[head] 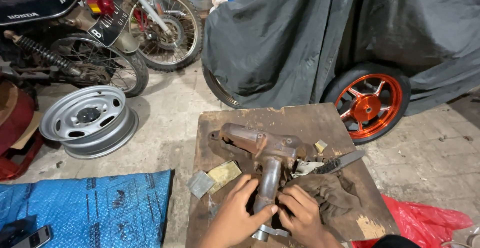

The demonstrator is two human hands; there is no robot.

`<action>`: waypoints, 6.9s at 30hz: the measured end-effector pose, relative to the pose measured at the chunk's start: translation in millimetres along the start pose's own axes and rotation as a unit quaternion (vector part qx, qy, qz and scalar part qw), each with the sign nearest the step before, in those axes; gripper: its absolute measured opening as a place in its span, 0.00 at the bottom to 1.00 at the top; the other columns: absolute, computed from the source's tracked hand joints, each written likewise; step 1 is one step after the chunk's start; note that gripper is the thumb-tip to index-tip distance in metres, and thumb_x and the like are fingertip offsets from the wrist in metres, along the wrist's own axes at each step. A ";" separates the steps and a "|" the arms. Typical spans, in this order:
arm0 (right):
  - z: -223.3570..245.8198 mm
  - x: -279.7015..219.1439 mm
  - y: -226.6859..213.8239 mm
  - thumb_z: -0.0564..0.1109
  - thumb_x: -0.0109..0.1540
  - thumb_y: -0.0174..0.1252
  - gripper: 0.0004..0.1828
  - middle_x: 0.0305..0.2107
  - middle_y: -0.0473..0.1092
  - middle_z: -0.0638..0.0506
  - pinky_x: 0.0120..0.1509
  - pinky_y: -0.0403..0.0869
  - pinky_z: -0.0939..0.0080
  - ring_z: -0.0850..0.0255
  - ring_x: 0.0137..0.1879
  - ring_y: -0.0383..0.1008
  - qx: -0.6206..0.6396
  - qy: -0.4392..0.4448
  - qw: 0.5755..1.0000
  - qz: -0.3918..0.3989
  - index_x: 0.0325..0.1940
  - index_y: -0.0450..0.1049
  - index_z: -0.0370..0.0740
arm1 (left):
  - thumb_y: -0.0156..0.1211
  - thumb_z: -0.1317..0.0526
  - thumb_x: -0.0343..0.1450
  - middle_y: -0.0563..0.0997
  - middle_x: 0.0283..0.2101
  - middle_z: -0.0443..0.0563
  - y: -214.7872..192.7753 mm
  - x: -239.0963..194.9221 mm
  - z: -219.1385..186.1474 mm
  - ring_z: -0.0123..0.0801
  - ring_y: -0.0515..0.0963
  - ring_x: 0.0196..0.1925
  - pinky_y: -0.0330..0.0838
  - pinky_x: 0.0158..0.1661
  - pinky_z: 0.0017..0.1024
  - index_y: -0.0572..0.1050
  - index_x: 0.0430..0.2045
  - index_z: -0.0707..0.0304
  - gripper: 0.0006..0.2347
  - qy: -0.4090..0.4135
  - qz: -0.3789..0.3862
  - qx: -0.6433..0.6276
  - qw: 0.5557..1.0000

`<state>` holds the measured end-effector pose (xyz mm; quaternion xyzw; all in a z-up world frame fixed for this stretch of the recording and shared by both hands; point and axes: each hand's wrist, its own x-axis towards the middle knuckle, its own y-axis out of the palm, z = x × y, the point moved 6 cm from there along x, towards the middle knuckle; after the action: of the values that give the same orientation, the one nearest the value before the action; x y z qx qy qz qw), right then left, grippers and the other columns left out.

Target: The person cleans a rusty metal part on a wooden workbench using a wire brush and a cloth. They scrub the surface with the brush and wipe it with the cloth, repeating the process to remove rust and debris.

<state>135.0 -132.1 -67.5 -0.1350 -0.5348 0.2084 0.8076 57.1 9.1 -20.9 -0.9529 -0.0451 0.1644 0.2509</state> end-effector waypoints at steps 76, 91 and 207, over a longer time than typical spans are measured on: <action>-29.5 14.7 -0.5 0.41 0.59 0.56 0.22 0.17 0.68 0.51 0.19 0.63 0.57 0.60 0.17 0.61 -0.042 0.078 0.950 0.300 0.58 0.75 0.38 | 0.58 0.44 0.70 0.78 0.49 0.40 5.2 -3.6 15.9 0.28 0.81 0.51 0.72 0.48 0.28 0.78 0.53 0.53 0.21 0.074 -0.136 -0.059 0.986; -30.7 8.8 4.7 0.39 0.60 0.57 0.23 0.22 0.76 0.51 0.15 0.64 0.66 0.66 0.14 0.61 -0.003 0.120 0.944 0.308 0.60 0.75 0.37 | 0.55 0.43 0.71 0.76 0.49 0.40 4.7 -5.9 13.3 0.29 0.81 0.51 0.71 0.49 0.28 0.76 0.56 0.52 0.22 0.063 -0.121 -0.047 0.990; -86.3 -2.4 -67.8 0.44 0.69 0.51 0.13 0.33 0.83 0.55 0.19 0.56 0.72 0.72 0.16 0.56 0.030 0.483 0.867 0.120 0.44 0.82 0.44 | 0.52 0.37 0.69 0.75 0.65 0.41 17.1 10.4 37.6 0.33 0.76 0.65 0.72 0.62 0.39 0.70 0.63 0.58 0.32 -0.029 -0.124 0.035 0.991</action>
<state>226.6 -192.2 -73.3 -0.2574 -0.0509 0.2285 0.9375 54.3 13.4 -63.2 -0.9252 -0.1648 0.1615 0.3013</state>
